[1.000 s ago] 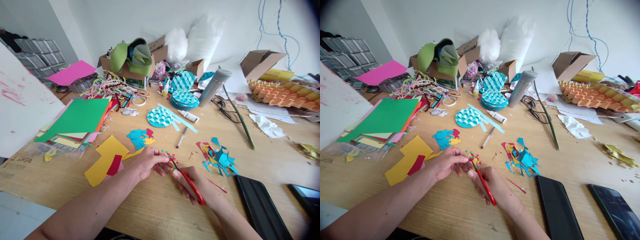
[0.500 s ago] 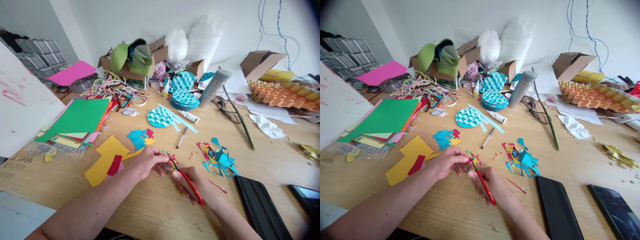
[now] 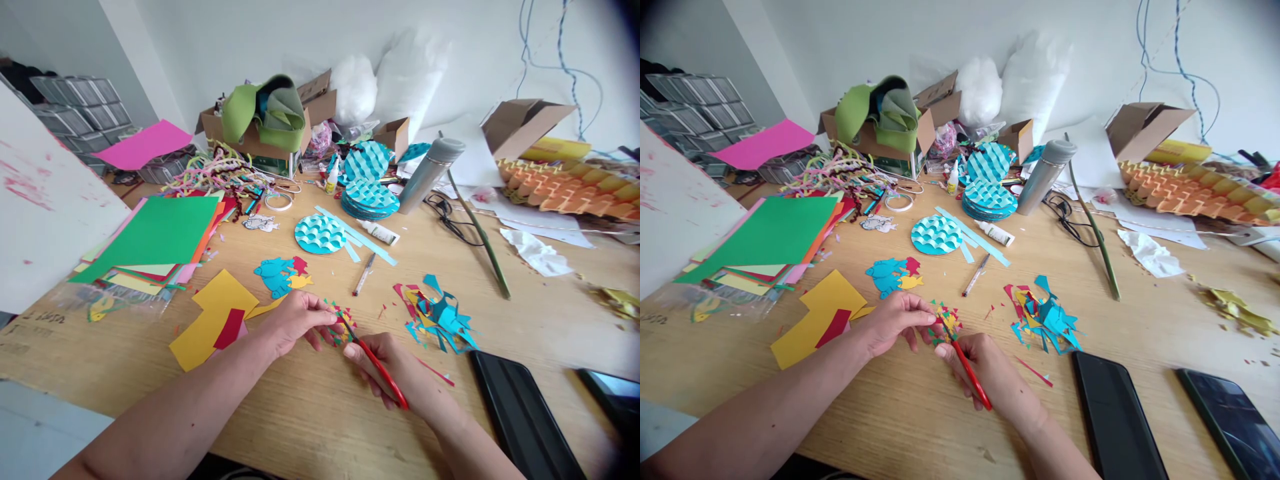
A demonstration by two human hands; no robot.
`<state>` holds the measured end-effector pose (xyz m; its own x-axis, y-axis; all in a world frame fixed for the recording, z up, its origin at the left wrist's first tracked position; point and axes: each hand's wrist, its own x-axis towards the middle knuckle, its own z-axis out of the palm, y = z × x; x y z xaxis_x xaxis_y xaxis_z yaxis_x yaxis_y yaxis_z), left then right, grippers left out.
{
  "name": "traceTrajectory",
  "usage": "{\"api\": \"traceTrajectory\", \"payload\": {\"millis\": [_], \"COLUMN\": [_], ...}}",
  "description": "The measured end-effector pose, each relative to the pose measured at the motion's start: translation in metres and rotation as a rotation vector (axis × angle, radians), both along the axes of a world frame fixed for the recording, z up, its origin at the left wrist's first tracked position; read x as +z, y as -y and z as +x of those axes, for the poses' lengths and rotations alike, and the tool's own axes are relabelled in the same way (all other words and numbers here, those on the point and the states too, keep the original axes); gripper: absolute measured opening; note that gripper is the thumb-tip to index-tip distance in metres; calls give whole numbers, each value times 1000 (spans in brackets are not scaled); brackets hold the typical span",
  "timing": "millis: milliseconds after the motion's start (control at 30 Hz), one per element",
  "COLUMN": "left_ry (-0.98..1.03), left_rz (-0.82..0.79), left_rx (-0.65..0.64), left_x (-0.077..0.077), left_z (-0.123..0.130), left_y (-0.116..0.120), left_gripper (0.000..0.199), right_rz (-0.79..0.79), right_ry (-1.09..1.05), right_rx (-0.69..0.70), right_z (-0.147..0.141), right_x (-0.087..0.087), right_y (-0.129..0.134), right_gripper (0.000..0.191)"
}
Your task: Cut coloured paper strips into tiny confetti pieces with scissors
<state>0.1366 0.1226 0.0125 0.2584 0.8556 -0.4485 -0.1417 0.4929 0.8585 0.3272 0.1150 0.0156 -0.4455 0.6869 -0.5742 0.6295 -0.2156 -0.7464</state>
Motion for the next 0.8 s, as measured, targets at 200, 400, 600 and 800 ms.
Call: {"api": "traceTrajectory", "payload": {"millis": [200, 400, 600, 800], "left_ry": [33, 140, 176, 139], "left_rz": [14, -39, -55, -59], "left_rx": [9, 129, 154, 153], "left_x": [-1, -4, -3, -3], "left_z": [-2, 2, 5, 8], "left_y": [0, 1, 4, 5], "left_gripper": [20, 22, 23, 26], "right_rz": [-46, 6, 1, -17], "right_ry": [-54, -224, -232, -202], "right_rx": [-32, -50, -27, -14], "right_z": [1, -1, -3, -1], "right_x": [-3, 3, 2, -2], "right_y": [0, 2, 5, 5], "right_gripper": [54, 65, 64, 54]}}
